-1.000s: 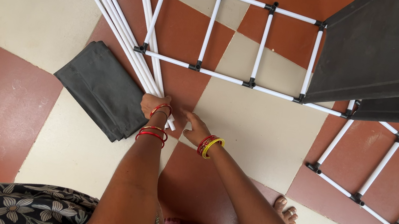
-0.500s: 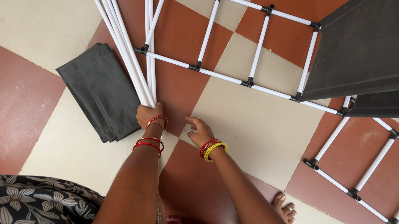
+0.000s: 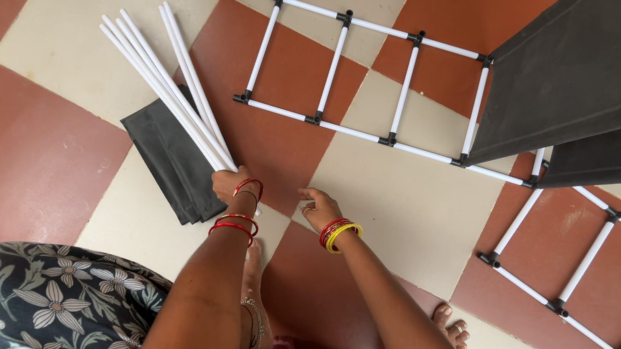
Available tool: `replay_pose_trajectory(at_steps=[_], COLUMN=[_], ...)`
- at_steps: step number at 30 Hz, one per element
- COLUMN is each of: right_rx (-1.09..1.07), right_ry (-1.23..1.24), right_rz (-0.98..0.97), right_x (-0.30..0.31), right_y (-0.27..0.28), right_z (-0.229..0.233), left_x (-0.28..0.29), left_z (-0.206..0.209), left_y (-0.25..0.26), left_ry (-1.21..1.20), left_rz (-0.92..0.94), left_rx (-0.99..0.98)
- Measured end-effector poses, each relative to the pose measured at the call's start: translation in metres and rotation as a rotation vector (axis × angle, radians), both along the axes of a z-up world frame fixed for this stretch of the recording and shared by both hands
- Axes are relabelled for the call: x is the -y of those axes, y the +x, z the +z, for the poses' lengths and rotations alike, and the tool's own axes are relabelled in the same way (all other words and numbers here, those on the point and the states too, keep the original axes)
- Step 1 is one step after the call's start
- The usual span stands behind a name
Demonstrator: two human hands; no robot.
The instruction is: The person assembles a fabric-and-rod storage rack on the floor, inserting white tubes into the sleeves of black fabric panels and connecting them to a plastic framework.
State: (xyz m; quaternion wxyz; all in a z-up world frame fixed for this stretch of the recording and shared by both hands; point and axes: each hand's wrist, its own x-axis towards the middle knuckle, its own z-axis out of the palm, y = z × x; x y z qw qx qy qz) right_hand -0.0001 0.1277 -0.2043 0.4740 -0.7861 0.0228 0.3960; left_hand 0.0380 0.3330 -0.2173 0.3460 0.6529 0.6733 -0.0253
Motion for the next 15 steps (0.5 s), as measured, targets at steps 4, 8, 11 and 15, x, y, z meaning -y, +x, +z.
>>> replay_pose_trajectory(at_steps=[4,8,11,15], right_rx=[0.056,0.061,0.076,0.088], right_ry=[0.007,0.008,-0.003,0.0], right_rz=[-0.007,-0.025,-0.04,-0.045], right_x=[0.0,0.001,0.002,0.007], right_y=[0.002,0.002,0.001,0.001], right_z=[0.005,0.001,-0.006,-0.016], left_x=[-0.003,0.01,0.028,0.046], left_z=[0.009,0.013,0.014,0.008], left_y=[-0.001,0.001,0.006,0.015], left_ry=[0.048,0.096,0.124,0.148], left_rz=[-0.016,-0.162,-0.281,-0.456], left_rx=[0.051,0.06,0.083,0.119])
